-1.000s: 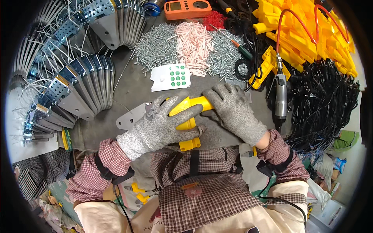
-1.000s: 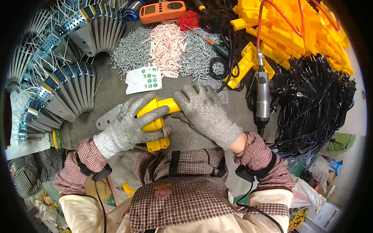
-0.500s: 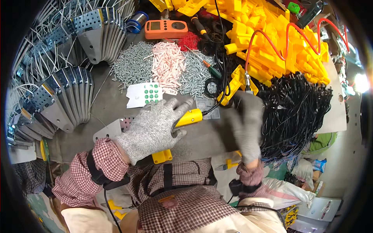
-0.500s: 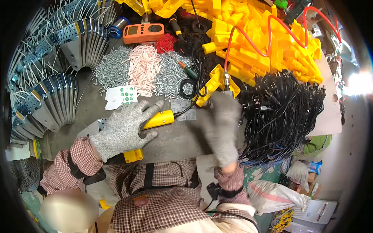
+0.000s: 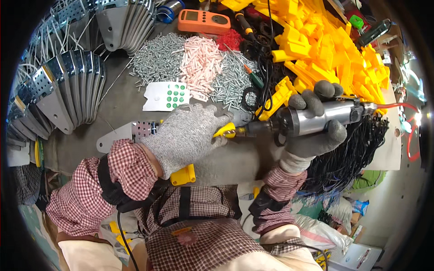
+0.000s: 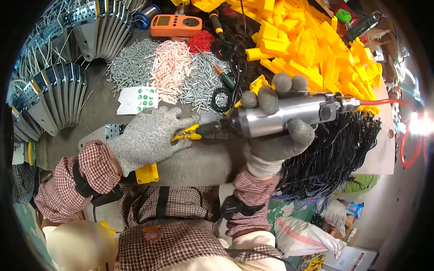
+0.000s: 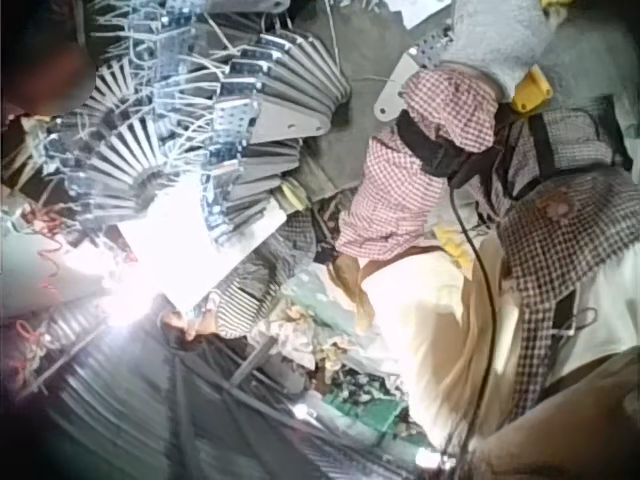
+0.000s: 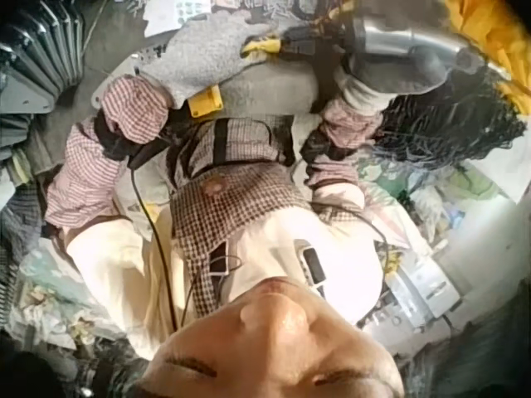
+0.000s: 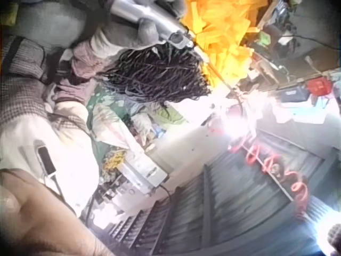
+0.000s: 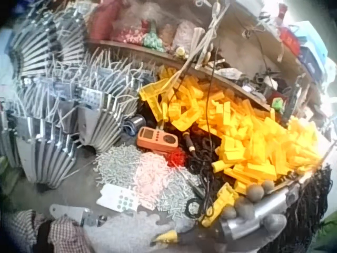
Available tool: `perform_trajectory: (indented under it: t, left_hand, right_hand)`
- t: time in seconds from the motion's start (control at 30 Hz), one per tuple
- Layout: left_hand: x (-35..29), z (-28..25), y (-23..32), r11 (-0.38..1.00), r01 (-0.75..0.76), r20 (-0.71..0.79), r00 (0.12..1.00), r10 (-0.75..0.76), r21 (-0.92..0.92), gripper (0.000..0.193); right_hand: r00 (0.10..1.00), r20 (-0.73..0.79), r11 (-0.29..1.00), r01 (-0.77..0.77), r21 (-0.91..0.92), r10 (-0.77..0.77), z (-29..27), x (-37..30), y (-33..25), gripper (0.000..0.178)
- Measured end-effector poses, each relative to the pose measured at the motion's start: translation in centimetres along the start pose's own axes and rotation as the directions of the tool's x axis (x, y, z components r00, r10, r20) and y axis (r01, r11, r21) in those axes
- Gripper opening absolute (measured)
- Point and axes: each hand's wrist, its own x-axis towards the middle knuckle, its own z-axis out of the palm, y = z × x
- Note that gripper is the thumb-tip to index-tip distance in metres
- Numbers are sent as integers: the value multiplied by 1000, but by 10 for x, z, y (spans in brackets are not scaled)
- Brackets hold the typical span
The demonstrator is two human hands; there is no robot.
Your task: Assembling a yellow plastic housing with metal components, wires, and screws using a screwdriver, soldering iron, and pneumatic tool.
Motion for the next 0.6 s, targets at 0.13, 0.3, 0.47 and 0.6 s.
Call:
perform_trajectory:
  t: [0.13,0.3,0.47,0.6]
  left_hand:
    - [2,1,0,1000,9,27,1000,-9,18,50]
    - [2,4,-4,999,14,25,1000,-13,-35,47]
    - [-6,17,-7,995,-80,-200,978,66,-65,47]
    - [-6,10,-6,991,-76,-176,983,57,-106,48]
  right_hand:
    - [964,267,995,25,-94,1,-3,14,19,54]
    - [917,387,954,20,-299,102,1,7,29,44]
    - [934,333,932,4,-363,126,0,-2,34,46]
    - [906,404,986,-67,-152,124,-14,2,34,58]
